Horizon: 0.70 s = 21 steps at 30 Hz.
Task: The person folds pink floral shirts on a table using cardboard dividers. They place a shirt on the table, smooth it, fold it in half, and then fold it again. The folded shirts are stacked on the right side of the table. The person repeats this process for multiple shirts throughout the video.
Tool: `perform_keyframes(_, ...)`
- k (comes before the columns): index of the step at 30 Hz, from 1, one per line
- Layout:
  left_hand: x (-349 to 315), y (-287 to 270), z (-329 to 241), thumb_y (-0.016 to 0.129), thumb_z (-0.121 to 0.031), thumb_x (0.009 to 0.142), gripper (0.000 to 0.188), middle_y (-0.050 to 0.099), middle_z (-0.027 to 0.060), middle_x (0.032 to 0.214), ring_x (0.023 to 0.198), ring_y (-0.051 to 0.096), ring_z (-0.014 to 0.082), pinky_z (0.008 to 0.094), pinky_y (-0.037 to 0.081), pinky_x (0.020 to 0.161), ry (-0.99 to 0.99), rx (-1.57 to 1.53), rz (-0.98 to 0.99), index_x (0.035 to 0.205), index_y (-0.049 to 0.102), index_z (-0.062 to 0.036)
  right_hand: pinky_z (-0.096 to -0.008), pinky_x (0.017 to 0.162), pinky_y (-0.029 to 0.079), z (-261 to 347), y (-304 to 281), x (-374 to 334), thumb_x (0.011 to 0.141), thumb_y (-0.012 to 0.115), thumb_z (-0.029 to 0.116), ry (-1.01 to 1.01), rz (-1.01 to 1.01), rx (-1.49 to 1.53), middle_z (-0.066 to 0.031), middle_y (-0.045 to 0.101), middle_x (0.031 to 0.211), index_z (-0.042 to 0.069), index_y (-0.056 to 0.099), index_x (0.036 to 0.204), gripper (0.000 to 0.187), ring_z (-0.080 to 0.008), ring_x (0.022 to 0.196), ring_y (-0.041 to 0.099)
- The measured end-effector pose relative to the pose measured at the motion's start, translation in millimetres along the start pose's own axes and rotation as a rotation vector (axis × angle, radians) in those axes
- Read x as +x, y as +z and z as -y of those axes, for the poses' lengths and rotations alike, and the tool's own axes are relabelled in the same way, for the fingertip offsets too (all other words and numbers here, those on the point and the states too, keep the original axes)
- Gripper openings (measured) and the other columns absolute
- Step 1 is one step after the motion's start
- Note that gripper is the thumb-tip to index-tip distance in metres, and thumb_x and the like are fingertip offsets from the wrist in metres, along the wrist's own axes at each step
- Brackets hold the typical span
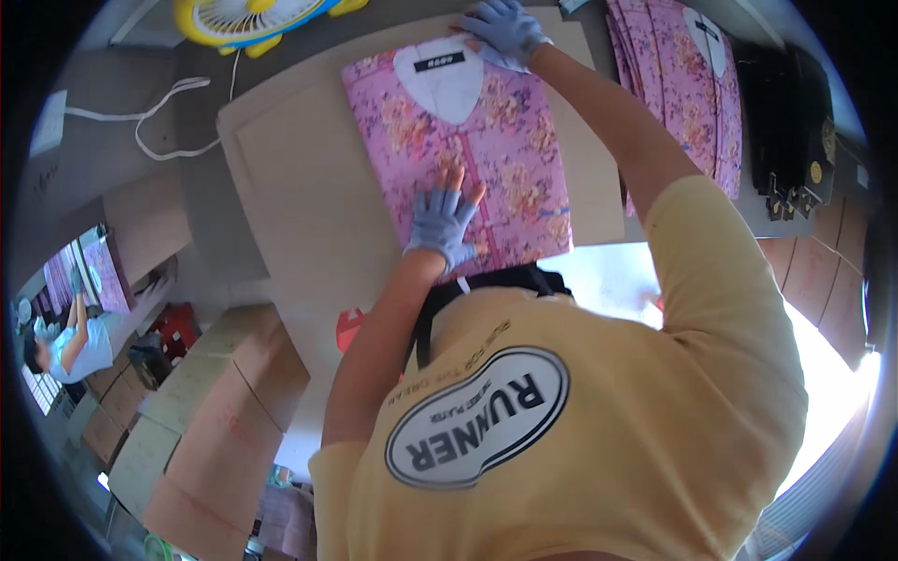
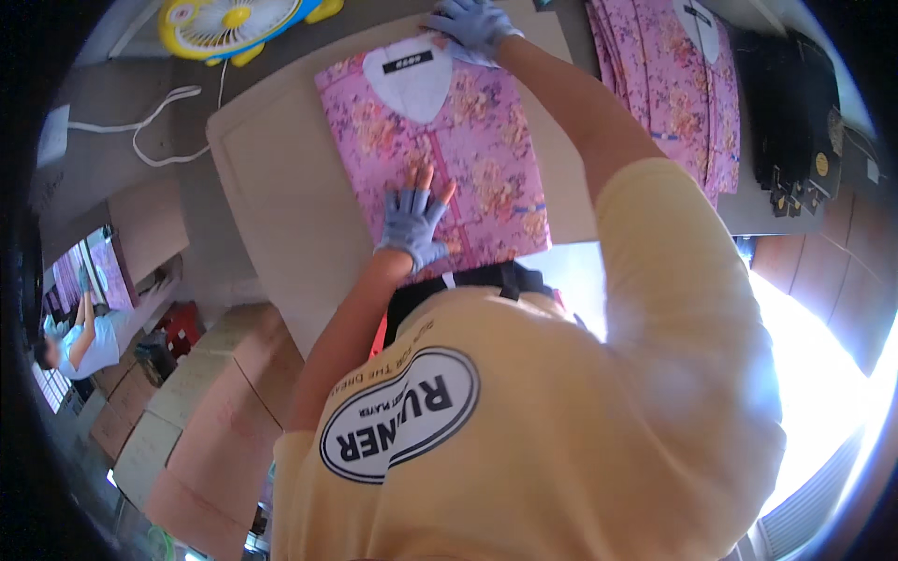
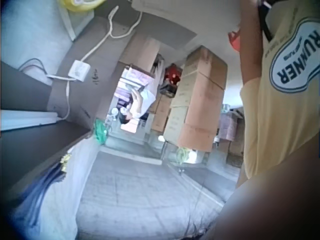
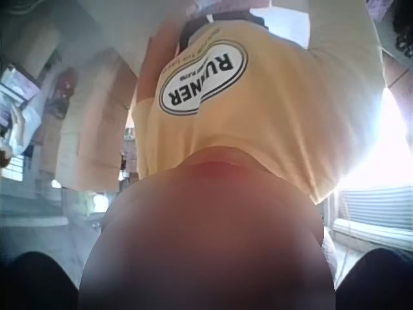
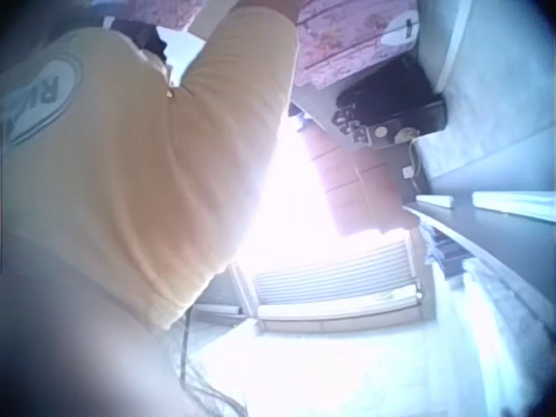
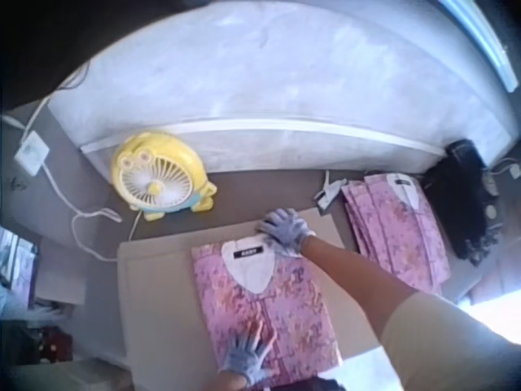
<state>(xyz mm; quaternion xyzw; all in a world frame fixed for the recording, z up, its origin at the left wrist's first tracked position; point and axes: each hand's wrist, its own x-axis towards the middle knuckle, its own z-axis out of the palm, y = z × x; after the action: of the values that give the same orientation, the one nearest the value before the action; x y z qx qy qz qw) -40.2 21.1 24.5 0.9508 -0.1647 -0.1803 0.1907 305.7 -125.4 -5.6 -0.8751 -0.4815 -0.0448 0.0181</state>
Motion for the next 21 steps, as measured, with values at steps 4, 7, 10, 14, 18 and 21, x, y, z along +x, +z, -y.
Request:
perform_keyframes(4, -1, 1, 2, 0.074, -0.066, 0.06, 0.118, -0.004, 0.0161, 0.159, 0.145, -0.002, 0.0417, 0.0699, 0.009, 0.107, -0.02, -0.04, 0.014, 0.153, 0.01, -0.031, -0.0421, 0.09, 0.044, 0, -55, 62, 0.084, 0.053, 0.042, 0.275, 0.458, 0.154, -0.0091, 0.057, 0.115, 0.016, 0.057, 0.107, 0.035, -0.0299, 0.11, 0.054)
perform_keyframes(7, 1, -2, 0, 0.074, -0.066, 0.06, 0.118, -0.005, 0.0161, 0.159, 0.145, -0.001, 0.0416, 0.0701, 0.008, 0.107, -0.015, -0.005, 0.0, 0.153, 0.01, -0.0308, -0.0419, 0.091, 0.044, -6, -47, 49, 0.083, 0.053, 0.043, 0.261, 0.245, 0.189, -0.01, 0.058, 0.114, 0.016, 0.057, 0.11, 0.038, -0.0308, 0.109, 0.055)
perform_keyframes(10, 11, 0, 7, 0.072, -0.068, 0.061, 0.118, -0.005, 0.0161, 0.159, 0.145, -0.002, 0.0423, 0.07, 0.008, 0.107, 0.015, 0.026, -0.051, 0.153, 0.009, -0.0306, -0.0447, 0.093, 0.043, 2, -5, 3, 0.083, 0.053, 0.042, 0.072, -0.193, 0.074, -0.0093, 0.057, 0.118, 0.016, 0.058, 0.113, 0.04, -0.0298, 0.113, 0.054)
perform_keyframes(14, 8, 5, 6, 0.07, -0.072, 0.061, 0.119, -0.006, 0.0159, 0.159, 0.145, -0.002, 0.043, 0.0702, 0.008, 0.106, -0.006, 0.08, -0.009, 0.153, 0.007, -0.031, -0.0504, 0.089, 0.042, 53, 3, -73, 0.081, 0.053, 0.043, -0.265, -0.483, -0.046, -0.0069, 0.057, 0.111, 0.019, 0.057, 0.12, 0.046, -0.0265, 0.109, 0.053)
perform_keyframes(18, 7, 11, 10, 0.067, -0.076, 0.06, 0.12, -0.008, 0.0162, 0.158, 0.145, -0.004, 0.0426, 0.0705, 0.006, 0.106, 0.007, 0.104, -0.03, 0.153, 0.006, -0.0317, -0.048, 0.114, 0.026, 105, -21, -147, 0.096, 0.039, 0.044, -0.287, -0.072, 0.072, -0.0077, 0.038, 0.149, 0.017, 0.047, 0.138, 0.051, -0.0262, 0.138, 0.035)
perform_keyframes(21, 6, 13, 12, 0.067, -0.077, 0.059, 0.121, -0.008, 0.0168, 0.158, 0.145, -0.006, 0.0424, 0.0703, 0.005, 0.107, 0.006, 0.117, -0.029, 0.153, 0.006, -0.0314, -0.0469, 0.118, 0.018, 134, -37, -191, 0.093, 0.045, 0.04, -0.266, 0.05, 0.079, -0.0033, 0.035, 0.151, 0.021, 0.041, 0.143, 0.054, -0.0238, 0.14, 0.032)
